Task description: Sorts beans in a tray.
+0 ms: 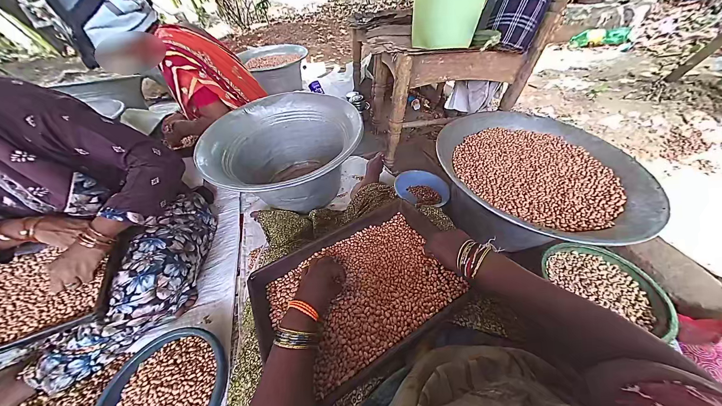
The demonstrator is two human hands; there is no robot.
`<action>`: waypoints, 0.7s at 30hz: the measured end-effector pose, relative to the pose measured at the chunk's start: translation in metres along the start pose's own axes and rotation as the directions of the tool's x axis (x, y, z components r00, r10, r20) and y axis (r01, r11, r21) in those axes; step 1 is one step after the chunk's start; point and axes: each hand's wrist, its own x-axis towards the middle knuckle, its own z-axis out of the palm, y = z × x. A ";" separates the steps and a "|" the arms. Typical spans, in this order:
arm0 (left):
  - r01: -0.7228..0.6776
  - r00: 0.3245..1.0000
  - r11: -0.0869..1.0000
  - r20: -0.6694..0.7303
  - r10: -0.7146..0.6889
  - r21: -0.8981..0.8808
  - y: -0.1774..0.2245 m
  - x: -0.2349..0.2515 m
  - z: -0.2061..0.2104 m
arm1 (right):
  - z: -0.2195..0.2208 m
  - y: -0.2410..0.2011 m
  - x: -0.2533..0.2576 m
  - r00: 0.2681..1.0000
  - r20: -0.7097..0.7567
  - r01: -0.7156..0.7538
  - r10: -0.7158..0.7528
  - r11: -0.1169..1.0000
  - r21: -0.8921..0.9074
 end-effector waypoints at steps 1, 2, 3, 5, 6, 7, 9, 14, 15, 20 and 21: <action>0.039 0.999 0.999 -0.018 -0.040 -0.012 -0.002 0.000 -0.003 | -0.001 -0.002 0.001 1.000 0.006 -0.022 0.022 1.000 -0.015; 0.067 0.997 0.997 -0.039 -0.068 -0.036 -0.005 0.001 -0.006 | -0.002 -0.003 0.002 0.999 0.017 -0.037 0.038 0.999 -0.015; 0.080 0.994 0.995 -0.074 -0.084 -0.062 -0.009 0.002 -0.007 | -0.002 -0.005 0.001 0.999 0.027 -0.045 0.045 0.999 -0.009; 0.073 0.988 0.991 -0.126 -0.087 -0.114 -0.013 0.001 -0.010 | 0.002 -0.008 -0.001 0.998 0.023 -0.050 0.051 0.999 -0.018; 0.064 0.988 0.989 -0.133 -0.081 -0.131 -0.013 0.001 -0.012 | 0.004 -0.011 -0.002 0.998 0.017 -0.055 0.055 0.998 -0.032; 0.051 0.988 0.988 -0.137 -0.071 -0.145 -0.014 0.001 -0.013 | 0.005 -0.014 -0.003 0.998 0.013 -0.056 0.057 0.998 -0.036; 0.021 0.989 0.988 -0.141 -0.043 -0.154 -0.015 0.000 -0.013 | 0.008 -0.017 -0.003 0.999 0.018 -0.046 0.046 0.999 -0.003; -0.065 0.973 0.984 -0.231 0.025 -0.167 -0.021 -0.001 -0.004 | 0.010 0.020 -0.023 0.988 -0.146 0.105 -0.044 0.892 0.439; -0.072 0.971 0.983 -0.237 0.030 -0.170 -0.022 -0.002 -0.004 | 0.008 0.029 -0.036 0.987 -0.154 0.106 -0.033 0.864 0.493; -0.063 0.969 0.985 -0.248 0.020 -0.164 -0.018 -0.004 -0.007 | 0.016 0.089 -0.098 0.993 0.034 -0.117 0.113 0.932 0.342; -0.067 0.968 0.985 -0.249 0.026 -0.158 -0.016 -0.004 -0.007 | 0.022 0.101 -0.106 0.983 0.091 -0.179 0.161 0.951 0.252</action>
